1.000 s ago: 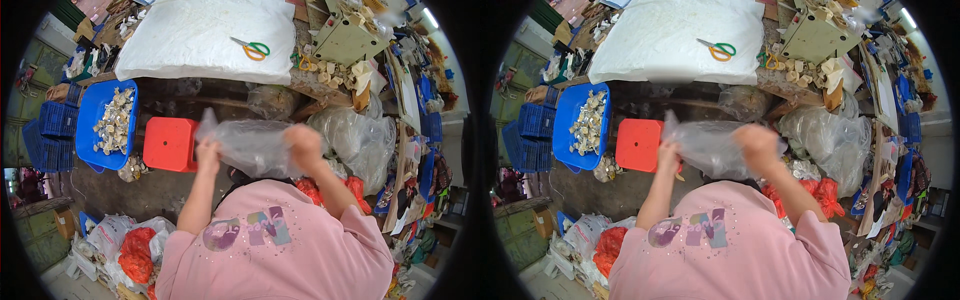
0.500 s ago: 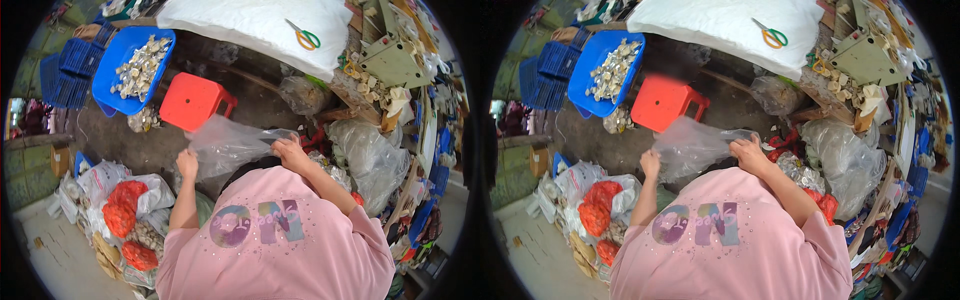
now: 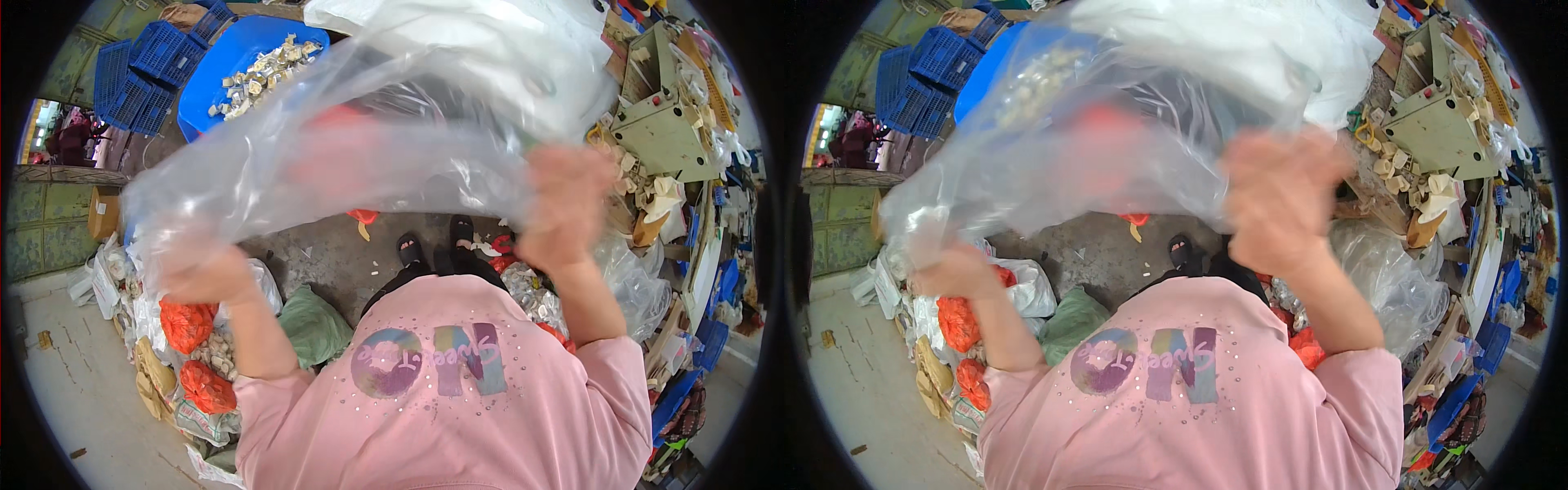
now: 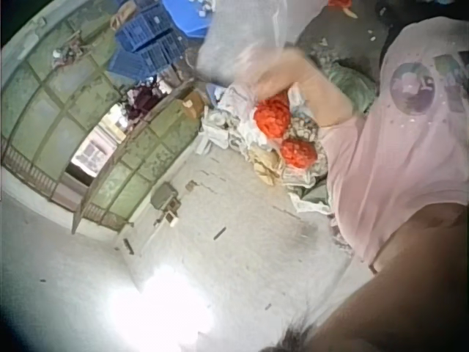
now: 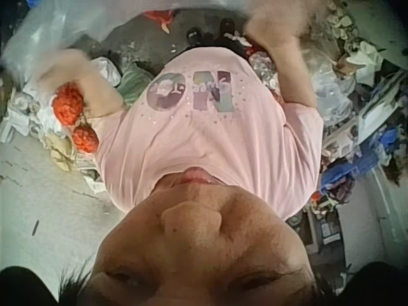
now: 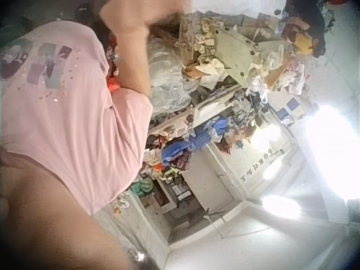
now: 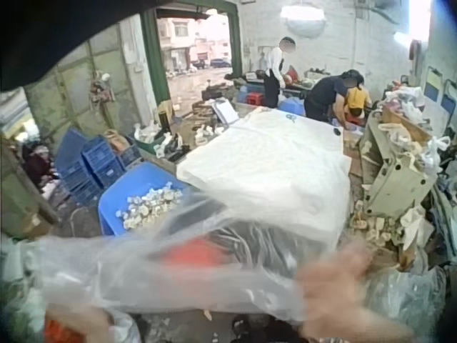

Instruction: The recorder sorts through a blue bin of metal/plastic shoe buckles and packs them into a plastic bag, then begins assembling shoe upper components.

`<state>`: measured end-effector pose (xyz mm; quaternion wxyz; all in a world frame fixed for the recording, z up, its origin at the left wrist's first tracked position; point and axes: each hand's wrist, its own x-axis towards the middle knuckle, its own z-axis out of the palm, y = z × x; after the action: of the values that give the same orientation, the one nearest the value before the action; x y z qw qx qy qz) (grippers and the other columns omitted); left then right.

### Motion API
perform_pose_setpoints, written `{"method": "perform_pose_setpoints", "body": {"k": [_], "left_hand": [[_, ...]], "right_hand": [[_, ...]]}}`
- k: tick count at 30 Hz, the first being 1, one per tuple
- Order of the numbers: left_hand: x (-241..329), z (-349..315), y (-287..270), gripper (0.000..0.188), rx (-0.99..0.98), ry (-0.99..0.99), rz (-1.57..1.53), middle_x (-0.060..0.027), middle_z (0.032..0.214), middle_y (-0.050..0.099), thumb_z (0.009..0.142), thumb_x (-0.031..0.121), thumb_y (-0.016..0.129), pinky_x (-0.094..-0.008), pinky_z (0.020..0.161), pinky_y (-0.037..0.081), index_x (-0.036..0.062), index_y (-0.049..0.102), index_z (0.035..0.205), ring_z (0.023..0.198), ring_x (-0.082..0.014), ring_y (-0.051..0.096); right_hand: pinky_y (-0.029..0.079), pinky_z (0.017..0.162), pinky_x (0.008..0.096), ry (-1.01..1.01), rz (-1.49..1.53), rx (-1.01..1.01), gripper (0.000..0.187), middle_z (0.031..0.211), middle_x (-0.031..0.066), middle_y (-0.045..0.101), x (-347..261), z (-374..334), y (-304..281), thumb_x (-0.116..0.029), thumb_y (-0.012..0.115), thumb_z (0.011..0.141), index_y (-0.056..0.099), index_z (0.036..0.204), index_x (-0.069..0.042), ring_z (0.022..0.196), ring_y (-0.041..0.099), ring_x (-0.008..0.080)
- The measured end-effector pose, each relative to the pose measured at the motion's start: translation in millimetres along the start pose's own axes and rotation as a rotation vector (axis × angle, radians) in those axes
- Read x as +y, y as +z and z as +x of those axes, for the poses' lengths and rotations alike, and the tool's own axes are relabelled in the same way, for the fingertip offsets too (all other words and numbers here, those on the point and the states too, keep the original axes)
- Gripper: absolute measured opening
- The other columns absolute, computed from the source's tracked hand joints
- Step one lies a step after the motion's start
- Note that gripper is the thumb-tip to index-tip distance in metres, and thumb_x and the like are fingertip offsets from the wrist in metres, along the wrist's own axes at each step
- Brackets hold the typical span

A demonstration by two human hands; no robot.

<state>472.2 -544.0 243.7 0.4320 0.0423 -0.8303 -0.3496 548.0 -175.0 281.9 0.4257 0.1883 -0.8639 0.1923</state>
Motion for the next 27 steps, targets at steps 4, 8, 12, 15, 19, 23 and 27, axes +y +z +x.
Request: {"method": "perform_pose_setpoints", "body": {"k": [4, 8, 12, 15, 19, 23, 27], "left_hand": [[-55, -159, 8, 0.024, -1.359, -0.090, 0.414, -0.0225, 0.083, 0.063, 0.079, 0.020, 0.049, -0.0468, 0.072, 0.048, 0.0033, 0.067, 0.078, 0.078, -0.0394, 0.061], [-46, -213, -14, 0.025, -1.361, -0.458, 0.235, -0.0210, 0.077, 0.062, 0.082, 0.022, 0.049, -0.0468, 0.068, 0.046, 0.0014, 0.063, 0.076, 0.077, -0.0391, 0.059], [-44, -208, 17, 0.022, -1.298, -0.279, 0.089, -0.0202, 0.081, 0.061, 0.083, 0.018, 0.051, -0.0450, 0.068, 0.044, -0.0008, 0.062, 0.077, 0.078, -0.0379, 0.059], [-28, -189, 43, 0.021, -1.103, -0.096, -0.048, -0.0169, 0.088, 0.059, 0.084, 0.013, 0.051, -0.0380, 0.073, 0.045, -0.0049, 0.061, 0.082, 0.080, -0.0312, 0.057], [-11, -183, 77, 0.019, -1.215, -0.229, -0.275, -0.0128, 0.085, 0.059, 0.084, 0.011, 0.050, -0.0330, 0.069, 0.046, -0.0048, 0.060, 0.083, 0.074, -0.0242, 0.058], [6, -196, 112, 0.018, -1.378, -0.386, -0.284, -0.0073, 0.087, 0.059, 0.086, 0.009, 0.047, -0.0273, 0.060, 0.045, -0.0042, 0.059, 0.083, 0.070, -0.0135, 0.055], [44, -215, 147, 0.016, -1.494, -0.472, -0.360, -0.0022, 0.084, 0.059, 0.086, 0.007, 0.047, -0.0227, 0.062, 0.043, -0.0009, 0.056, 0.076, 0.072, -0.0081, 0.052]], "right_hand": [[0.012, 0.101, 0.0660, 0.294, -0.152, -1.130, 0.019, 0.081, 0.0062, 0.063, 38, -155, 47, -0.008, 0.061, 0.068, 0.063, 0.086, -0.013, 0.101, 0.055, 0.0256], [0.010, 0.101, 0.0658, 0.401, -0.171, -1.076, 0.016, 0.115, 0.0142, 0.057, 19, -189, 36, -0.007, 0.059, 0.068, 0.064, 0.083, -0.012, 0.120, 0.042, 0.0367], [0.014, 0.100, 0.0636, 0.514, -0.186, -1.064, 0.020, 0.134, 0.0156, 0.042, 21, -199, 32, -0.008, 0.059, 0.069, 0.063, 0.088, -0.012, 0.125, 0.035, 0.0404], [0.020, 0.098, 0.0593, 0.639, -0.122, -0.967, 0.023, 0.136, 0.0153, 0.039, 31, -214, 15, -0.009, 0.058, 0.071, 0.061, 0.093, -0.014, 0.125, 0.033, 0.0402], [0.023, 0.097, 0.0569, 0.836, -0.201, -0.820, 0.023, 0.133, 0.0139, 0.042, 23, -244, -15, -0.011, 0.059, 0.070, 0.062, 0.093, -0.014, 0.124, 0.034, 0.0379], [0.024, 0.096, 0.0542, 0.939, -0.246, -0.832, 0.022, 0.130, 0.0120, 0.045, 5, -271, -53, -0.013, 0.061, 0.069, 0.062, 0.091, -0.013, 0.124, 0.034, 0.0348], [0.027, 0.094, 0.0516, 1.127, -0.218, -0.667, 0.017, 0.133, 0.0119, 0.041, -3, -302, -82, -0.013, 0.061, 0.072, 0.062, 0.089, -0.012, 0.124, 0.033, 0.0341]]}}
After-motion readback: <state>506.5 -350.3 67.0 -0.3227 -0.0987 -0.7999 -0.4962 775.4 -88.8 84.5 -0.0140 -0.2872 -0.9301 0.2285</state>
